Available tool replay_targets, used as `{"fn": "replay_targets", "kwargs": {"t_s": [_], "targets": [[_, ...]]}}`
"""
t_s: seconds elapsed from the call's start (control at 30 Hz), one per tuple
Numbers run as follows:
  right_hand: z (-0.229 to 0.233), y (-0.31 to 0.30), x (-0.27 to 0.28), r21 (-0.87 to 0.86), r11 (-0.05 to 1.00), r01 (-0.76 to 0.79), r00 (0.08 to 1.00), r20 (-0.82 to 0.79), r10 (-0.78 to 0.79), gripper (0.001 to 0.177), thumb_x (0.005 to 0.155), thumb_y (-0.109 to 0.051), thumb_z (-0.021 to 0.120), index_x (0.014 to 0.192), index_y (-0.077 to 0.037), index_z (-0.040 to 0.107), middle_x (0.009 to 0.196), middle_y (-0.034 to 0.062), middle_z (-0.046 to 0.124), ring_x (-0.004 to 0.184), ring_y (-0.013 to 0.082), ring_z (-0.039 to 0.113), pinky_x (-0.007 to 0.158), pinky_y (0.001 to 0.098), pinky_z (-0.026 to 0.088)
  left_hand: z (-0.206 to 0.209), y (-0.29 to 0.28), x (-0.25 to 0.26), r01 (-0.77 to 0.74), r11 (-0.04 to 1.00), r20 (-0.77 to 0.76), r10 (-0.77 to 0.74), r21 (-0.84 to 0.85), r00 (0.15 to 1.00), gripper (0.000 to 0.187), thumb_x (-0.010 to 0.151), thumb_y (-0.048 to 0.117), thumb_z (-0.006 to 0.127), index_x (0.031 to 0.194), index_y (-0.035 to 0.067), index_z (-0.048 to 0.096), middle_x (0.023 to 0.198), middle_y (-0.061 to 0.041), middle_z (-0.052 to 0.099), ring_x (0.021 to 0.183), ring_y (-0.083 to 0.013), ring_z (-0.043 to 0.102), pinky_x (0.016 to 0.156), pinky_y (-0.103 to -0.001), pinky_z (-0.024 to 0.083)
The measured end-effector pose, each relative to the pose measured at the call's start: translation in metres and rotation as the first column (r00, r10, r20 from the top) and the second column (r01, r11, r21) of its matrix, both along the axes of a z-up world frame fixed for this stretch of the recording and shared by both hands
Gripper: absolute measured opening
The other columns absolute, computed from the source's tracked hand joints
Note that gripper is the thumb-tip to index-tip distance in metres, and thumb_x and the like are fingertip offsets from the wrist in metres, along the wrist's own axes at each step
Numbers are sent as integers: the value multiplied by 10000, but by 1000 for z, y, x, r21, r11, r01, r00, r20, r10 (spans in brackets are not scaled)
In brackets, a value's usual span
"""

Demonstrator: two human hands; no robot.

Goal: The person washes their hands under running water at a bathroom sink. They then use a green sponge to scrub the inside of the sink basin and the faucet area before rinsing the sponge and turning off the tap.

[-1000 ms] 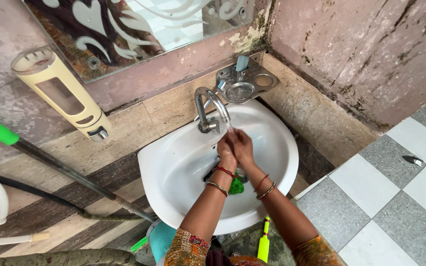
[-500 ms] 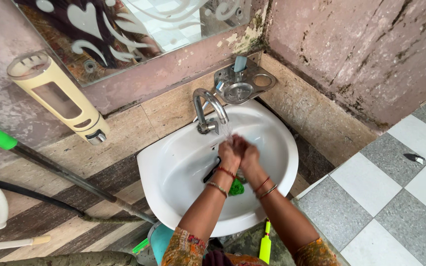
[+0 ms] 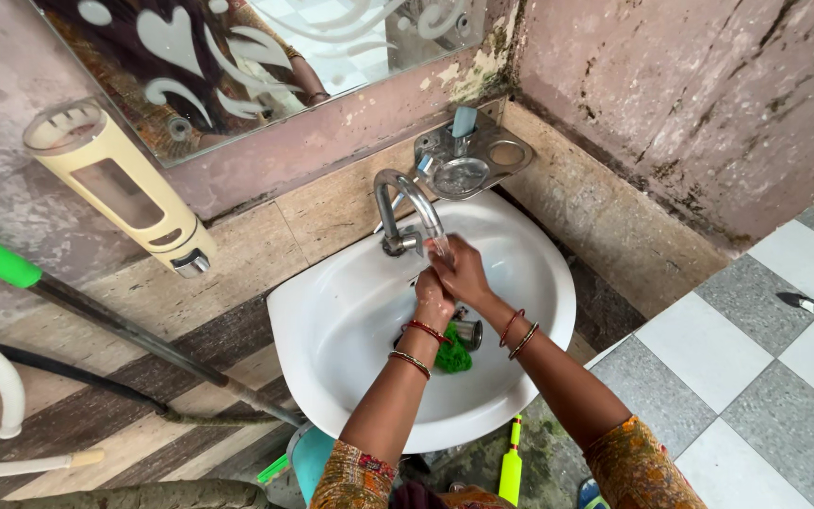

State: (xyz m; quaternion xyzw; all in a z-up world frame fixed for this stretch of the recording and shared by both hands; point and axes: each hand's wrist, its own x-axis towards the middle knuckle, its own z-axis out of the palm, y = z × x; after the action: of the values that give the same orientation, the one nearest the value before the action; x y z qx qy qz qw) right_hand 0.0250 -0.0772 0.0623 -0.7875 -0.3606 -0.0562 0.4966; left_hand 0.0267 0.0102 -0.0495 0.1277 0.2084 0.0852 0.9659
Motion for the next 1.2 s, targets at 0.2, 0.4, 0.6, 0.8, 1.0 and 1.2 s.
{"fn": "replay_targets", "kwargs": {"t_s": [0.2, 0.4, 0.6, 0.8, 1.0, 1.2], "targets": [[82, 3, 64, -182, 857, 483, 740, 607, -289, 458, 977, -271, 635, 1381, -58, 593, 1449, 221, 535, 1355, 388, 483, 1099, 679, 318, -3, -10, -8, 59, 998, 15, -59, 23, 998, 197, 982, 30, 479, 1055, -100, 607, 981, -183, 684, 906, -309, 700, 918, -402, 615], [83, -7, 45, -520, 815, 254, 838, 540, 83, 576, 975, -258, 611, 1505, -70, 485, 1514, 132, 472, 1423, 334, 404, 1063, 785, 195, -2, -20, -29, 275, 930, -8, -282, 243, 960, 198, 966, 23, 547, 1039, -131, 649, 987, -231, 737, 912, -317, 758, 913, -357, 625], [-27, -61, -20, -532, 838, 125, 968, 251, 15, 610, 892, -188, 676, 1444, -44, 462, 1464, 223, 509, 1234, 410, 581, 1031, 502, 490, 3, 27, -57, 240, 250, -238, -37, 938, 970, 230, 816, 70, 751, 1030, -7, 782, 934, -95, 799, 844, -170, 751, 786, -280, 580], [-81, -72, -24, -811, 537, -233, 970, -229, 75, 783, 724, -327, 856, 1373, -93, 486, 1186, 245, 653, 1162, 427, 599, 1004, 484, 495, 13, 50, -59, 184, 24, -181, -116, 983, 977, 237, 847, 66, 748, 1081, 36, 774, 1014, -97, 799, 917, -146, 734, 848, -291, 574], [-27, -54, 4, -588, 808, -30, 999, 5, 40, 706, 674, -291, 910, 1218, -27, 546, 1165, 247, 670, 1072, 413, 666, 964, 459, 541, 1, 46, -57, 471, -77, -474, -259, 879, 842, 698, 729, -3, 673, 1404, 130, 556, 1284, -27, 679, 824, -320, 683, 691, -464, 581], [-39, -51, -13, -219, 976, 2, 920, 384, 84, 205, 900, -98, 740, 1100, -92, 698, 1208, 151, 709, 1291, 398, 644, 1043, 433, 534, -3, 23, -58, 38, 38, -29, -233, 999, 972, 590, 738, 136, 853, 1283, 75, 636, 1102, -132, 747, 986, -258, 686, 901, -393, 559]]}}
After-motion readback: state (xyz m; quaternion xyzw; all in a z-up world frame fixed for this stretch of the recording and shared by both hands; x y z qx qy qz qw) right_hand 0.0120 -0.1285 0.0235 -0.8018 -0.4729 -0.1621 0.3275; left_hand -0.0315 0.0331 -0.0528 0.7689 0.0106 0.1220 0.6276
